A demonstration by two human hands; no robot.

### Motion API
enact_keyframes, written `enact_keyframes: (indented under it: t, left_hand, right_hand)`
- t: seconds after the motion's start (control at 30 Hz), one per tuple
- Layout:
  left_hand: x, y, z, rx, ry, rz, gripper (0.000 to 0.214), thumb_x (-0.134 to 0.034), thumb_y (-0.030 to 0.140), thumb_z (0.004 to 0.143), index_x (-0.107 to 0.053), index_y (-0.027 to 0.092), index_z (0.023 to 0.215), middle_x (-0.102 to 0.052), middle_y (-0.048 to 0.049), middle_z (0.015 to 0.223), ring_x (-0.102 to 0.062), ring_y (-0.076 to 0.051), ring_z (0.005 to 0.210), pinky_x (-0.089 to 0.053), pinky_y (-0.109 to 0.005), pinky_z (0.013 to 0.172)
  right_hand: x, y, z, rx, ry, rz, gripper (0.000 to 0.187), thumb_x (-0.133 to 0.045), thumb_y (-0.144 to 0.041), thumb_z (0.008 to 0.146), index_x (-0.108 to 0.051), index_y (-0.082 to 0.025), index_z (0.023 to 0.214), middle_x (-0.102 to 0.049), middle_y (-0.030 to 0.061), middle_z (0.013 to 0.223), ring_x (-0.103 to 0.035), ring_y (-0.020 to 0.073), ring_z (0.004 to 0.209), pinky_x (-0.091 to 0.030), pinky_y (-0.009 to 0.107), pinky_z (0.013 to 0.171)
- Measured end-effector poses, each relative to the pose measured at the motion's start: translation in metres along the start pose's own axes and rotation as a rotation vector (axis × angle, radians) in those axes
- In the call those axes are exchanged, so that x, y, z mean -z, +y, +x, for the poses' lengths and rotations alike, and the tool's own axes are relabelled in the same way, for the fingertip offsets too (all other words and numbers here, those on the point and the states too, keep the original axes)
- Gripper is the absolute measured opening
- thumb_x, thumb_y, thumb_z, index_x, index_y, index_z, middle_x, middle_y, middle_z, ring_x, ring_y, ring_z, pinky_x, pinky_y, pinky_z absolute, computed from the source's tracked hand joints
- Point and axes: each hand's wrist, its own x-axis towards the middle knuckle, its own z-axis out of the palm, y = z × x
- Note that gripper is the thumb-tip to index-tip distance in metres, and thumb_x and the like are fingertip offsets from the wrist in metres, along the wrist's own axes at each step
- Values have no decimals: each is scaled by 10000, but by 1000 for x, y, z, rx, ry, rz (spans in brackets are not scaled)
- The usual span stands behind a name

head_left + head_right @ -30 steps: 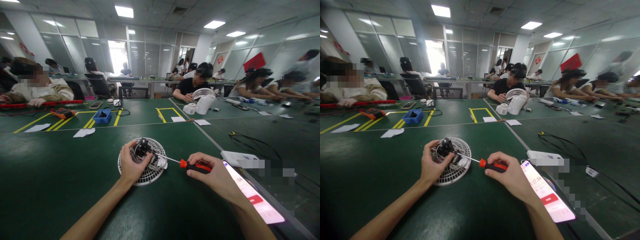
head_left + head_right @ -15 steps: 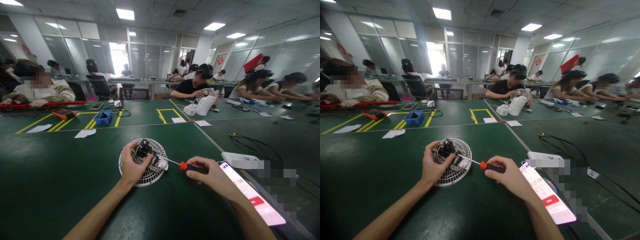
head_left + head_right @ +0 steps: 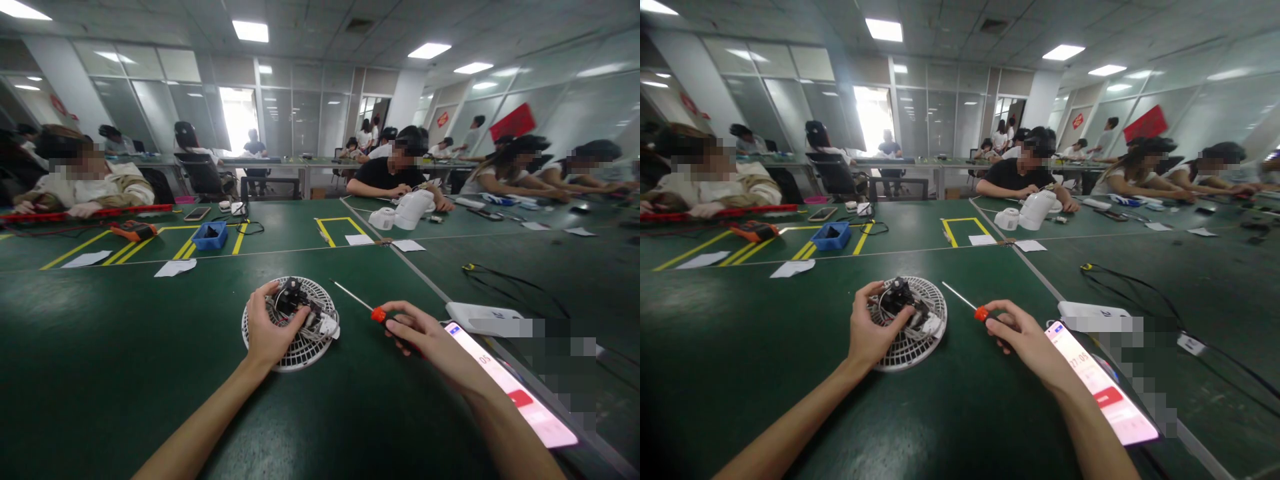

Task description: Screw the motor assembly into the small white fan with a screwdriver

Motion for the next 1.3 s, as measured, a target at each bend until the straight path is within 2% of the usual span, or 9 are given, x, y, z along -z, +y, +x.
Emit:
enact_keyframes:
  t: [0.1,0.17,0.27,0.5,0.77,0.9,1.03,1.17,1.3]
  left_hand:
    - [0,-1,0,-10,3,1,640,-822,466,718,-527,242,1240,-623,-74,1136,-612,-257,1056,-483,-461,966]
    - [0,-1,0,-9,2,3,638,-821,469,717,-531,240,1236,-623,-74,1136,-612,-259,1059,-484,-459,965]
    - [0,-1,0,0,-4,3,645,-822,482,714,-533,238,1235,-625,-75,1137,-614,-261,1055,-488,-458,959]
    - [1,0,1,-11,-10,3,621,-804,503,732,-538,237,1225,-629,-75,1134,-620,-261,1046,-498,-454,946]
    - [13,-10,5,-75,-34,54,571,-784,526,740,-550,228,1167,-610,-69,1075,-603,-255,987,-525,-437,891]
    - [30,-24,9,-162,-70,105,540,-748,502,770,-543,221,1183,-604,-79,1083,-598,-255,985,-534,-415,859]
    - [55,-41,14,-233,-94,190,513,-694,480,817,-518,196,1207,-596,-93,1108,-591,-257,1010,-523,-424,893]
    - [86,-60,19,-286,-82,294,483,-646,482,846,-513,182,1200,-591,-104,1112,-593,-265,1008,-517,-425,885]
    - [126,-80,23,-264,-76,409,518,-620,537,842,-518,178,1201,-599,-110,1099,-598,-280,984,-519,-431,859]
  right_hand:
    - [-16,11,5,24,115,-243,415,-561,-392,896,-578,-286,1297,-647,10,913,-638,232,844,-505,363,764]
    - [-29,19,8,27,77,-360,505,-540,-334,907,-498,-294,1408,-675,48,1074,-653,269,993,-497,415,877]
    - [-43,30,11,63,89,-470,460,-496,-273,929,-497,-263,1388,-662,89,1191,-627,285,1130,-463,438,977]
    - [-51,30,12,59,139,-605,486,-553,-266,900,-512,-220,1382,-647,114,1177,-629,298,1086,-470,397,924]
    - [-63,26,7,82,132,-631,528,-576,-179,840,-522,-276,1356,-581,113,1330,-529,329,1214,-372,461,995]
    - [-63,27,7,87,132,-605,542,-568,-164,830,-509,-279,1357,-580,111,1300,-532,324,1194,-359,461,989]
    - [-62,26,8,50,112,-571,570,-583,-173,819,-486,-265,1373,-587,107,1248,-538,316,1184,-353,457,993]
    - [-62,29,9,63,87,-555,563,-586,-185,820,-488,-250,1371,-601,94,1183,-560,303,1145,-355,455,991]
    - [-62,33,11,83,89,-540,536,-571,-196,834,-495,-237,1363,-604,89,1158,-579,295,1111,-369,459,978]
